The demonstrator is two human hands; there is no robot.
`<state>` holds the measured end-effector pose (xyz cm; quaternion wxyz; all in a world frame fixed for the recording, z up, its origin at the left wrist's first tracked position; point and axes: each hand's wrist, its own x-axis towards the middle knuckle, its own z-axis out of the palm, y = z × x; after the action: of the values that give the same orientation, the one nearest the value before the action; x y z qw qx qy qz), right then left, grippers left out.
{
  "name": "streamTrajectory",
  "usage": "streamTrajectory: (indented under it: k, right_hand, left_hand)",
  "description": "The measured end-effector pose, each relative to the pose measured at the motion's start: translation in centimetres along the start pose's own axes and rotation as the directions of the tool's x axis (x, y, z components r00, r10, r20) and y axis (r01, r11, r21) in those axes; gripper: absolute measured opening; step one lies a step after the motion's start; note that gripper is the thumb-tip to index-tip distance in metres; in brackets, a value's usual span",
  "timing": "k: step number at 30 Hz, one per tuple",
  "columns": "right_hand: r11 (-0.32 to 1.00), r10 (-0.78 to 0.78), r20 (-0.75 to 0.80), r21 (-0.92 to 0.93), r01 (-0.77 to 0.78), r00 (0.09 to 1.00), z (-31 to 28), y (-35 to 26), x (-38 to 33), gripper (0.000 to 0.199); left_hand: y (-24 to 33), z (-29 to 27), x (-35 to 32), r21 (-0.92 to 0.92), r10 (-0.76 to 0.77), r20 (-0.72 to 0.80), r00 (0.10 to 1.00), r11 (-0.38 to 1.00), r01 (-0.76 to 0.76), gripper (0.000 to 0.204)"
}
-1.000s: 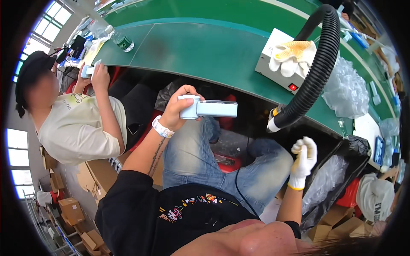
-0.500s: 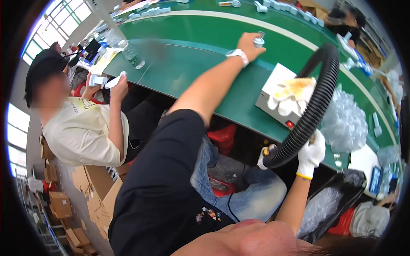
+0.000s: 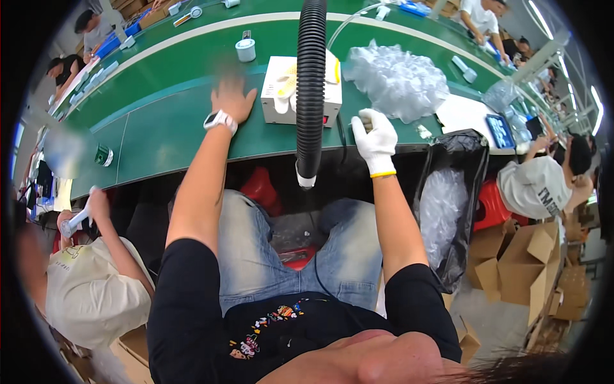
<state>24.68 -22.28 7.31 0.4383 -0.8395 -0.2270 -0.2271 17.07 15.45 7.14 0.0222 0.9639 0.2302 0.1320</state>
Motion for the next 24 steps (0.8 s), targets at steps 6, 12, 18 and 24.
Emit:
streamTrajectory:
  k: [6, 12, 18, 24]
  right_hand:
    - [0.988, -0.154, -0.369, -0.056, 0.143, 0.917, -5.7, 0.8, -0.7, 0.025]
    - [0.809, -0.192, -0.246, -0.588, 0.011, 0.95, -11.0, 0.3, 4.4, 0.03]
    - [0.808, -0.031, -0.036, -0.59, 0.004, 0.999, -11.4, 1.1, 6.7, 0.029]
    - [0.961, 0.09, -0.025, -0.26, -0.093, 0.996, -13.3, -0.3, 3.4, 0.017]
  left_hand:
    - [1.3, -2.4, -15.4, -0.254, 0.155, -0.231, 0.961, 0.943, -0.213, 0.046]
    - [10.5, -3.6, -29.4, -0.879, 0.152, -0.126, 0.98, 0.441, -0.181, 0.014]
    - [12.4, 2.8, -31.5, -0.887, 0.594, 0.181, 0.783, 0.443, -0.131, 0.018]
    - [12.7, 3.1, -30.7, -0.933, 0.507, 0.295, 0.81, 0.337, 0.129, 0.026]
